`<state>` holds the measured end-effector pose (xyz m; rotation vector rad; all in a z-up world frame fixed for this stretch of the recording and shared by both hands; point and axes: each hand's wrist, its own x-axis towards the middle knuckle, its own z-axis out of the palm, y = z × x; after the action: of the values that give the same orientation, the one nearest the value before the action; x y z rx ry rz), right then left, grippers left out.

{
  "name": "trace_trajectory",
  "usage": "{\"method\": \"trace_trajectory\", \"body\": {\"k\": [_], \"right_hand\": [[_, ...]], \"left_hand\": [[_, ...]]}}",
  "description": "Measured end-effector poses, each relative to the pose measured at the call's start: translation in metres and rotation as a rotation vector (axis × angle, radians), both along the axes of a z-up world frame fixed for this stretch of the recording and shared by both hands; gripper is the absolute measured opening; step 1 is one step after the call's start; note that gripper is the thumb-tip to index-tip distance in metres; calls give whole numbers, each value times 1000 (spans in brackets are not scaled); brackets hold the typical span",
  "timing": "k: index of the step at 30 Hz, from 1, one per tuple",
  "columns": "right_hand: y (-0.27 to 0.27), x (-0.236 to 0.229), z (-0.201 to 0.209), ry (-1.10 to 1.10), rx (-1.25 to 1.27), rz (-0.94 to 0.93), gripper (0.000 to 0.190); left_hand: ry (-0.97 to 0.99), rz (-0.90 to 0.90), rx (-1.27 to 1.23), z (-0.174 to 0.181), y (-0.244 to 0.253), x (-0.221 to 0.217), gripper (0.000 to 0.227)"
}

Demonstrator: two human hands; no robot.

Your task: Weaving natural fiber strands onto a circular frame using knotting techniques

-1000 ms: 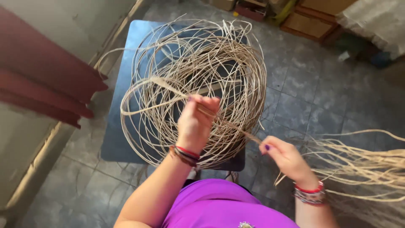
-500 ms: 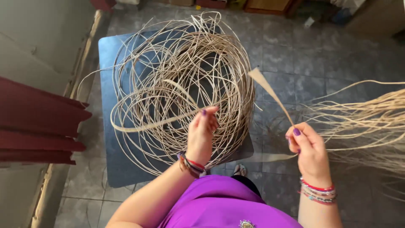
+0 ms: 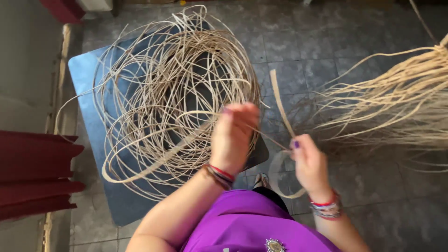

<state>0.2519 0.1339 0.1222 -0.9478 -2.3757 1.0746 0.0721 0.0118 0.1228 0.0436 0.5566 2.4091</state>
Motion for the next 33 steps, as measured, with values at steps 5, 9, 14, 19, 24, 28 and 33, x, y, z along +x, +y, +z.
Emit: {"method": "trace_trajectory", "body": {"k": [5, 9, 14, 19, 24, 28, 33], "right_hand": [[-5, 8, 30, 29, -29, -98, 19], [-22, -11, 30, 127, -30, -56, 19], [5, 49, 24, 54, 30, -114, 18], [-9, 31, 44, 8, 63, -166, 16], [-13, 23, 32, 42, 39, -77, 21], [12, 72, 28, -106, 62, -147, 17], [-20, 31, 48, 28, 72, -140, 19]], "left_hand": [[192, 19, -190, 14, 5, 18, 46], [634, -199, -300, 10, 18, 80, 35], [345, -157, -165, 21, 10, 18, 56], [631, -176, -292, 16, 13, 42, 54], [647, -302, -212, 5, 27, 62, 40], [299, -186, -100, 10, 17, 12, 53], [680, -364, -199, -9, 38, 81, 36]]}}
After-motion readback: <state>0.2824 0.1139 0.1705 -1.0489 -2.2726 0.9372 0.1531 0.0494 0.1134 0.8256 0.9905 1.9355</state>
